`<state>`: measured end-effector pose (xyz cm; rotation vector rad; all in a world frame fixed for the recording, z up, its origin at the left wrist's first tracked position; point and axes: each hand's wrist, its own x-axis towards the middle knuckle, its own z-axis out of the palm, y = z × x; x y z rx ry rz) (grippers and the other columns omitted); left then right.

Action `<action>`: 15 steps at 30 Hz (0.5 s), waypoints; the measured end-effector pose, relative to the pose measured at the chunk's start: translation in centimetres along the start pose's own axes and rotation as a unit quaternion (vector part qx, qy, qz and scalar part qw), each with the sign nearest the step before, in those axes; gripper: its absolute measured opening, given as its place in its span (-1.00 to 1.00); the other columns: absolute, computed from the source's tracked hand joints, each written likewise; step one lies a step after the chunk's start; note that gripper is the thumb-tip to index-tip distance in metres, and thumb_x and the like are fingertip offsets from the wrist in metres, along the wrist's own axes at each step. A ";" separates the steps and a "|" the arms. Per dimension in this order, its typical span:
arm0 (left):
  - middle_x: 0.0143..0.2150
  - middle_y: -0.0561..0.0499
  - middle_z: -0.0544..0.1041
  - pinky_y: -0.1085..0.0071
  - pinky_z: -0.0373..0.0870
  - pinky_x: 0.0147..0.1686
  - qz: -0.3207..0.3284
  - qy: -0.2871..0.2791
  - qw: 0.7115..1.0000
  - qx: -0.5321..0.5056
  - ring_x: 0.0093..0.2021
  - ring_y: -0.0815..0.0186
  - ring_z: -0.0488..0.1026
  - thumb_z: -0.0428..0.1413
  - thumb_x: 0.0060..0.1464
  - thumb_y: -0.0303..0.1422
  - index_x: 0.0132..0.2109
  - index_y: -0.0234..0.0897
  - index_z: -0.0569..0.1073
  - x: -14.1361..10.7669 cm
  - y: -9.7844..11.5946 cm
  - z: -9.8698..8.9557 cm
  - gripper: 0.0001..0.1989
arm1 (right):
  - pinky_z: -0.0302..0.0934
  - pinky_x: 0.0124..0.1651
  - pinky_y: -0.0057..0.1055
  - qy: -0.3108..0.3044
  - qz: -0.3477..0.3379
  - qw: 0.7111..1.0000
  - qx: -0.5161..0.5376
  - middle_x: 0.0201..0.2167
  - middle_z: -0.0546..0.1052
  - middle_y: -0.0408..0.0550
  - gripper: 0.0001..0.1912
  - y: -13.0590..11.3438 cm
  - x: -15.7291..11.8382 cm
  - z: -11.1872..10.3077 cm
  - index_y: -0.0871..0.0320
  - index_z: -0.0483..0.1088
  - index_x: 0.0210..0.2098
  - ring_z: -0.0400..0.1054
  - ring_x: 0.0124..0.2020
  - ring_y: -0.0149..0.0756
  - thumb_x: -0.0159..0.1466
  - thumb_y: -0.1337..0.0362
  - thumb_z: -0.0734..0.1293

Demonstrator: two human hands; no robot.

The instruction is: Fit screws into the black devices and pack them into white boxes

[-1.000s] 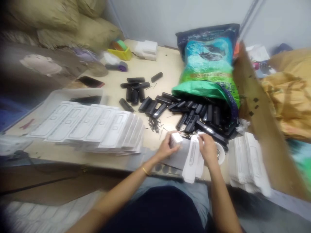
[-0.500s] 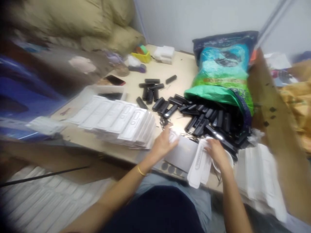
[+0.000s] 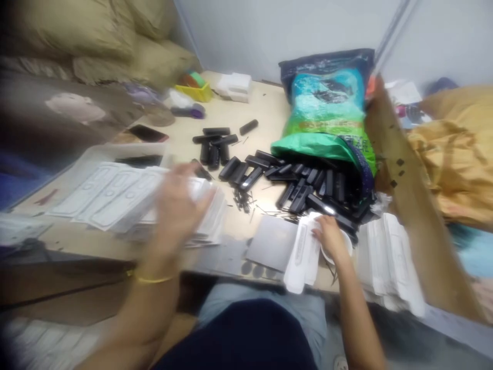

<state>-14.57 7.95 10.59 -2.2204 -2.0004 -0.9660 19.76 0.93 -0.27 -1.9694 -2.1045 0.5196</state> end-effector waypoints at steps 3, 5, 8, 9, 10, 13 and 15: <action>0.02 -0.14 0.40 0.33 0.25 0.13 0.079 -0.233 0.959 -0.139 0.07 0.25 0.33 0.04 0.14 -0.34 0.07 -0.33 0.31 -2.3 5.8 7.0 -0.65 | 0.18 -0.07 -0.25 -0.006 0.010 1.000 -0.014 -0.17 0.47 0.05 -0.80 -0.4 0.1 -0.3 0.16 0.38 -0.14 0.27 -0.10 -0.11 0.23 0.31 0.26; -0.02 -0.16 0.42 0.30 0.32 0.04 0.071 -0.274 0.949 -0.139 0.01 0.20 0.37 0.07 0.13 -0.33 0.10 -0.34 0.28 -2.8 9.0 12.2 -0.60 | 0.17 -0.08 -0.27 -0.019 0.010 1.000 -0.023 -0.19 0.47 0.05 -0.81 -0.5 -0.2 -0.4 0.16 0.39 -0.16 0.28 -0.11 -0.12 0.22 0.32 0.27; 0.04 -0.32 0.34 0.10 0.31 0.01 0.034 -0.296 0.946 -0.124 0.07 0.00 0.30 0.16 0.03 -0.32 0.16 -0.43 0.20 -2.4 11.5 18.3 -0.42 | 0.16 -0.05 -0.28 -0.006 0.022 0.999 -0.030 -0.14 0.46 0.06 -0.80 0.2 -1.2 -0.1 0.16 0.39 -0.17 0.26 -0.08 -0.12 0.20 0.34 0.28; 0.06 -0.35 0.31 0.08 0.30 -0.01 0.026 -0.301 0.945 -0.122 0.09 -0.04 0.27 0.20 -0.02 -0.36 0.15 -0.44 0.20 -2.2 11.8 19.7 -0.40 | 0.15 -0.06 -0.29 0.004 0.038 0.999 -0.029 -0.16 0.46 0.06 -0.82 0.7 -1.7 0.1 0.17 0.40 -0.19 0.27 -0.09 -0.13 0.20 0.34 0.27; 0.08 -0.38 0.29 0.07 0.30 -0.02 0.019 -0.305 0.944 -0.123 0.11 -0.07 0.24 0.22 -0.06 -0.41 0.13 -0.45 0.21 -2.0 11.8 20.7 -0.39 | 0.16 -0.07 -0.30 0.013 0.062 0.998 -0.026 -0.19 0.47 0.05 -0.85 1.3 -2.2 0.4 0.17 0.40 -0.22 0.28 -0.11 -0.14 0.22 0.34 0.24; 0.10 -0.41 0.25 0.07 0.29 -0.02 0.007 -0.313 0.940 -0.138 0.13 -0.11 0.21 0.19 -0.12 -0.54 0.07 -0.46 0.28 -1.5 10.8 22.1 -0.45 | 0.17 -0.18 -0.34 0.010 0.139 0.990 -0.003 -0.35 0.47 -0.01 -0.88 3.3 -3.7 1.7 0.16 0.38 -0.36 0.33 -0.26 -0.22 0.21 0.35 0.21; 0.07 -0.38 0.30 0.09 0.28 0.00 0.007 -0.313 0.935 -0.163 0.12 -0.09 0.23 0.16 -0.12 -0.55 0.02 -0.44 0.34 -1.4 9.8 22.0 -0.52 | 0.16 -0.26 -0.37 -0.002 0.157 0.988 0.015 -0.37 0.47 -0.03 -0.90 4.3 -4.4 2.9 0.15 0.37 -0.40 0.34 -0.31 -0.25 0.17 0.37 0.22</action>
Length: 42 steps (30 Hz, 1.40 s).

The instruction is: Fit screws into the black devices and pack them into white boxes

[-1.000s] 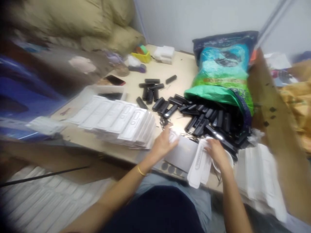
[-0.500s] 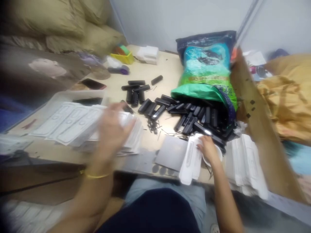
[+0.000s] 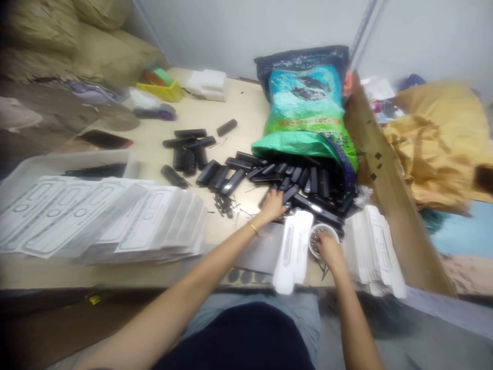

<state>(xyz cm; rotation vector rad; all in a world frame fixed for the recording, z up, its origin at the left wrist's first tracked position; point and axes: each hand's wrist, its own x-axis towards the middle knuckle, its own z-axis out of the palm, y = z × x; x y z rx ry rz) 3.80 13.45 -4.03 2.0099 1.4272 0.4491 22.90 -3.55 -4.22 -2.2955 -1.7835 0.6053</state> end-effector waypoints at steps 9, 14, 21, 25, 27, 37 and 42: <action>-0.10 -0.09 0.52 0.27 0.35 -0.05 0.023 0.031 0.981 -0.189 -0.10 0.18 0.46 0.11 -0.04 -0.42 -0.02 -0.26 0.41 -6.0 -4.0 -5.8 -0.63 | 0.26 -0.16 -0.24 0.075 0.010 0.983 0.170 -0.31 0.52 -0.01 -0.78 0.7 0.0 0.7 0.15 0.39 -0.32 0.39 -0.28 -0.22 0.25 0.20 0.16; -0.15 -0.06 0.52 0.27 0.29 0.01 -0.031 0.098 0.923 -0.372 -0.11 0.22 0.43 0.25 -0.12 -0.36 -0.13 -0.27 0.48 -9.8 -3.4 -7.3 -0.67 | 0.33 -0.25 -0.34 0.070 0.006 0.832 0.551 -0.35 0.54 -0.08 -0.78 -5.5 0.6 0.2 0.15 0.39 -0.26 0.41 -0.41 -0.36 0.16 0.16 0.35; -0.18 -0.05 0.52 0.28 0.39 -0.03 -0.198 0.091 0.618 -0.755 -0.12 0.27 0.45 0.20 0.02 -0.26 -0.17 -0.29 0.46 -11.4 -2.0 -6.6 -0.75 | 0.41 -0.26 -0.32 0.016 0.000 0.731 0.682 -0.35 0.58 -0.05 -0.77 -12.9 0.8 0.4 0.17 0.43 -0.29 0.47 -0.42 -0.36 0.08 0.22 0.44; -0.15 -0.16 0.54 0.25 0.47 -0.08 -0.257 0.055 0.502 -0.824 -0.11 0.23 0.48 0.05 0.18 -0.28 -0.19 -0.36 0.44 -11.4 -2.2 -6.4 -0.79 | 0.42 -0.27 -0.29 0.055 -0.010 0.759 0.649 -0.33 0.59 -0.04 -0.80 -14.1 -0.2 0.7 0.17 0.40 -0.32 0.48 -0.41 -0.33 0.13 0.20 0.41; -0.13 -0.17 0.54 0.26 0.48 -0.08 -0.265 0.050 0.488 -0.830 -0.10 0.23 0.49 0.02 0.20 -0.33 -0.16 -0.37 0.44 -11.4 -2.2 -6.3 -0.81 | 0.40 -0.24 -0.27 0.100 -0.018 0.780 0.618 -0.31 0.58 -0.04 -0.83 -14.4 -0.7 1.0 0.15 0.38 -0.31 0.47 -0.38 -0.32 0.16 0.19 0.37; -0.12 -0.19 0.54 0.29 0.50 -0.08 -0.274 0.042 0.483 -0.831 -0.11 0.24 0.51 -0.05 0.24 -0.38 -0.14 -0.41 0.42 -11.6 -1.4 -6.2 -0.79 | 0.27 -0.14 -0.29 0.205 -0.118 0.859 0.454 -0.35 0.45 -0.08 -0.92 -15.2 -0.4 1.8 0.12 0.39 -0.37 0.35 -0.26 -0.30 0.23 0.28 0.28; -0.09 -0.20 0.53 0.29 0.48 -0.05 -0.271 0.042 0.502 -0.821 -0.07 0.23 0.49 -0.04 0.24 -0.35 -0.13 -0.40 0.44 -12.0 -0.9 -6.7 -0.78 | 0.27 -0.16 -0.28 0.206 -0.162 0.888 0.377 -0.34 0.46 -0.05 -0.90 -14.5 -0.7 0.9 0.10 0.37 -0.34 0.36 -0.24 -0.27 0.27 0.30 0.22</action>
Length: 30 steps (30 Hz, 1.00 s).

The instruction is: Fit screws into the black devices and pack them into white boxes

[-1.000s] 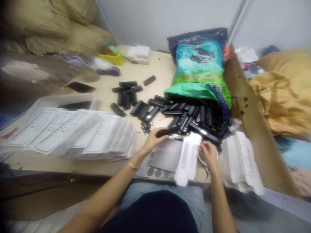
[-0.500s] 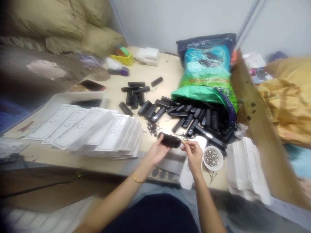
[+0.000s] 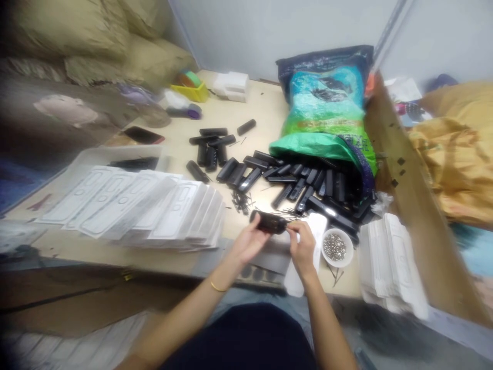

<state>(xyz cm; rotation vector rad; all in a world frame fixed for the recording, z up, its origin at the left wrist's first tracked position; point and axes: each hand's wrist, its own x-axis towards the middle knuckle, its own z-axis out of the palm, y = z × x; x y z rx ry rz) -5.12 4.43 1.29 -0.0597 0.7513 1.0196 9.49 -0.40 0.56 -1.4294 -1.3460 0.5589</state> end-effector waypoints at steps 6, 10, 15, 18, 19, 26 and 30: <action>-0.07 -0.18 0.51 0.26 0.43 0.00 0.044 -0.035 0.997 0.056 -0.07 0.24 0.48 0.03 0.19 -0.31 -0.15 -0.39 0.44 0.1 -0.7 -0.5 -0.78 | 0.28 -0.23 -0.33 -0.045 -0.017 0.999 -0.024 -0.39 0.48 -0.09 -0.89 0.4 0.1 -0.8 0.09 0.39 -0.38 0.38 -0.31 -0.29 0.26 0.28 0.25; -0.13 -0.15 0.53 0.25 0.40 0.01 0.047 -0.021 0.995 0.080 -0.10 0.25 0.48 0.06 0.17 -0.31 -0.18 -0.37 0.42 0.0 -0.4 -0.4 -0.82 | 0.30 -0.21 -0.30 0.022 0.017 0.999 0.022 -0.39 0.50 -0.09 -0.88 1.0 -1.4 0.7 0.09 0.42 -0.36 0.40 -0.30 -0.27 0.25 0.28 0.25; -0.14 -0.05 0.53 0.12 0.34 0.05 0.227 -0.096 0.940 0.238 -0.05 0.14 0.46 0.18 0.03 -0.24 -0.13 -0.19 0.42 -1.4 1.0 -1.3 -0.75 | 0.29 -0.05 -0.23 0.012 -0.007 1.000 -0.024 -0.19 0.53 -0.02 -0.79 1.2 -2.7 -0.7 0.08 0.44 -0.13 0.40 -0.13 -0.21 0.27 0.32 0.24; -0.22 -0.05 0.55 0.14 0.33 0.01 0.277 -0.136 0.830 0.465 -0.11 0.09 0.48 0.27 -0.14 -0.27 -0.20 -0.17 0.46 -0.8 0.5 -2.7 -0.71 | 0.27 -0.07 -0.21 0.060 0.008 0.991 -0.122 -0.24 0.53 0.00 -0.81 2.2 -2.0 -4.1 0.11 0.43 -0.17 0.39 -0.18 -0.20 0.28 0.29 0.22; -0.23 -0.05 0.55 0.15 0.33 0.00 0.271 -0.132 0.802 0.515 -0.13 0.09 0.49 0.27 -0.14 -0.28 -0.21 -0.17 0.46 -0.1 0.3 -3.0 -0.72 | 0.27 -0.09 -0.21 0.046 0.016 0.985 -0.163 -0.26 0.52 0.00 -0.81 2.7 -1.6 -5.2 0.12 0.43 -0.19 0.39 -0.20 -0.20 0.28 0.28 0.21; -0.15 -0.20 0.48 0.10 0.27 0.01 0.348 0.066 0.697 0.624 -0.06 0.02 0.42 0.22 -0.07 -0.19 0.07 -0.31 0.30 7.5 2.7 -3.4 -0.43 | 0.18 -0.03 -0.21 -0.255 0.071 0.903 -0.338 -0.04 0.38 0.07 -0.56 5.6 2.4 -7.6 0.14 0.34 -0.06 0.24 -0.02 -0.10 0.05 0.41 0.39; 0.07 -0.25 0.33 0.02 0.05 0.19 0.422 0.042 0.600 0.678 0.16 -0.01 0.20 0.23 -0.06 -0.26 0.15 -0.33 0.26 7.6 2.5 -3.0 -0.37 | 0.18 -0.17 -0.35 -0.300 0.149 0.892 -0.305 -0.21 0.38 0.00 -0.62 6.8 5.5 -7.3 0.19 0.36 -0.23 0.30 -0.21 -0.23 -0.06 0.43 0.44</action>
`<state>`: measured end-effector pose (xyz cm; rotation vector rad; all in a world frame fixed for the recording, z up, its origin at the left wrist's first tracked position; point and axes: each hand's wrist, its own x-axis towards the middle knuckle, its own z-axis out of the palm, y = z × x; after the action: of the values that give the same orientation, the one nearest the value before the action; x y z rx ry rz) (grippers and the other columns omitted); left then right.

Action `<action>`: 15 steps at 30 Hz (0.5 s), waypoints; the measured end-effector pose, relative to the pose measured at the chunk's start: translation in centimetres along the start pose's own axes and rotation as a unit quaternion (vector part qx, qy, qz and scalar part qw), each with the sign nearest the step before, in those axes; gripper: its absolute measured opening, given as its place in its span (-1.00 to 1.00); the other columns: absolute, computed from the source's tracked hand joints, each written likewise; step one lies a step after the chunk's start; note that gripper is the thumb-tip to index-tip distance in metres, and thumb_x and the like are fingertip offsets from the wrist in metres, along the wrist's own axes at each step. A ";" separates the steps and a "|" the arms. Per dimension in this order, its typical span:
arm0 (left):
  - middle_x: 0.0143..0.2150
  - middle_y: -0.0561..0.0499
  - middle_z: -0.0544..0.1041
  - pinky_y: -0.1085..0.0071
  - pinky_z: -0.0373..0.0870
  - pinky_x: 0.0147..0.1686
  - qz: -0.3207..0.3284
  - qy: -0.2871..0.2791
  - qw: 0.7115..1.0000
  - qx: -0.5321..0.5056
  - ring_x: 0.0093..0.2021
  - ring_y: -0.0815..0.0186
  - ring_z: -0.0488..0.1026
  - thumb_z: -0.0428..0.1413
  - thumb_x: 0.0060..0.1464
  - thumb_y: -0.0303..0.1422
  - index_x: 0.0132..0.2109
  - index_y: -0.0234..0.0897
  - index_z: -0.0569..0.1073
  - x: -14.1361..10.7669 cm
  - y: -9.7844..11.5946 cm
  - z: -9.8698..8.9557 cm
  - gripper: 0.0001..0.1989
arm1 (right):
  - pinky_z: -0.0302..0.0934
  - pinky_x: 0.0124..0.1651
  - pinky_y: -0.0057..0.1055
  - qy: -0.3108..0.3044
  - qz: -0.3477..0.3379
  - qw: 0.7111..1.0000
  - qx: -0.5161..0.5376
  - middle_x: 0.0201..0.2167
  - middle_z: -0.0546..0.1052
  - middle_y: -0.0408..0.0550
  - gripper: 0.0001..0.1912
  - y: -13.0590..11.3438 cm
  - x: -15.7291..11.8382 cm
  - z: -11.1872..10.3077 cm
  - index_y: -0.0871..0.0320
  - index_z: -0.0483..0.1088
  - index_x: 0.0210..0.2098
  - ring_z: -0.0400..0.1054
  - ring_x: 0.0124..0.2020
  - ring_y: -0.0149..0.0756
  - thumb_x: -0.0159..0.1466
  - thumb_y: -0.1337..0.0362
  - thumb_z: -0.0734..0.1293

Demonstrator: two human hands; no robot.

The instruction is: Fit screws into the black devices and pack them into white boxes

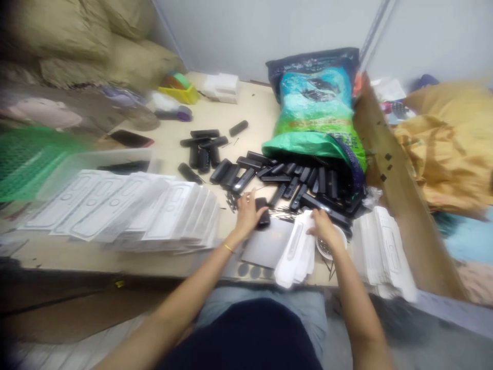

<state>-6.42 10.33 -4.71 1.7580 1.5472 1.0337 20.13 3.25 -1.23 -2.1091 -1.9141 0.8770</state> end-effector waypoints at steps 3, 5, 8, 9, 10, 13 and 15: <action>0.15 -0.20 0.26 0.04 0.09 0.19 0.034 -0.093 0.991 -0.087 0.17 0.05 0.17 0.16 0.02 -0.29 0.18 -0.25 0.25 -2.4 2.8 0.3 -0.42 | 0.13 -0.31 -0.43 -0.020 -0.019 1.000 0.014 -0.45 0.39 -0.14 -0.86 0.0 1.1 -1.2 0.18 0.32 -0.46 0.28 -0.39 -0.32 0.01 0.41 0.39; 0.15 -0.17 0.29 0.09 0.22 0.12 -0.021 -0.231 0.946 -0.227 0.12 0.09 0.26 0.15 0.02 -0.26 0.19 -0.21 0.25 -4.3 5.1 0.4 -0.42 | 0.11 -0.31 -0.43 0.004 -0.046 0.998 0.036 -0.47 0.39 -0.16 -0.91 -0.8 1.0 -1.7 0.15 0.29 -0.47 0.27 -0.40 -0.34 0.10 0.35 0.33; 0.02 -0.22 0.43 0.16 0.34 0.01 -0.198 -0.423 0.762 -0.448 -0.05 0.14 0.42 0.13 0.04 -0.18 0.10 -0.35 0.33 -6.4 7.6 0.2 -0.48 | 0.14 -0.23 -0.39 0.062 -0.131 0.978 0.149 -0.41 0.42 -0.15 -0.88 -2.6 0.2 -2.2 0.12 0.26 -0.43 0.29 -0.34 -0.32 0.17 0.24 0.29; -0.04 -0.23 0.47 0.19 0.36 -0.02 -0.249 -0.453 0.694 -0.501 -0.11 0.17 0.46 0.11 0.05 -0.15 0.06 -0.40 0.36 -6.9 8.1 0.0 -0.49 | 0.15 -0.23 -0.38 0.058 -0.164 0.962 0.209 -0.42 0.42 -0.15 -0.86 -3.1 0.0 -2.3 0.11 0.25 -0.43 0.29 -0.34 -0.33 0.17 0.21 0.30; -0.09 -0.24 0.49 0.21 0.38 -0.05 -0.282 -0.467 0.641 -0.540 -0.16 0.19 0.48 0.11 0.05 -0.12 0.03 -0.44 0.38 -7.2 8.3 -0.4 -0.48 | 0.16 -0.24 -0.37 0.040 -0.192 0.942 0.272 -0.43 0.42 -0.16 -0.84 -3.5 -0.2 -2.3 0.11 0.24 -0.44 0.29 -0.36 -0.33 0.17 0.19 0.31; -0.14 -0.25 0.52 0.28 0.44 -0.19 -0.285 -0.450 0.601 -0.596 -0.29 0.24 0.51 0.12 0.05 -0.06 0.03 -0.46 0.35 -7.7 8.1 -1.3 -0.43 | 0.20 -0.30 -0.38 -0.002 -0.229 0.876 0.424 -0.47 0.40 -0.18 -0.77 -4.1 -0.5 -1.9 0.10 0.21 -0.46 0.29 -0.41 -0.35 0.14 0.15 0.35; -0.14 -0.24 0.52 0.27 0.47 -0.28 -0.255 -0.423 0.628 -0.601 -0.33 0.22 0.53 0.13 0.04 -0.05 0.13 -0.39 0.25 -7.7 7.8 -1.6 -0.37 | 0.22 -0.28 -0.37 0.044 -0.214 0.858 0.464 -0.47 0.40 -0.18 -0.77 -4.7 -0.6 -0.9 0.09 0.22 -0.46 0.30 -0.40 -0.35 0.12 0.15 0.36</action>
<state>-3.81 1.36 1.20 0.5282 0.3652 0.4917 16.62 3.75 2.00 -1.0805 -1.3628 1.2177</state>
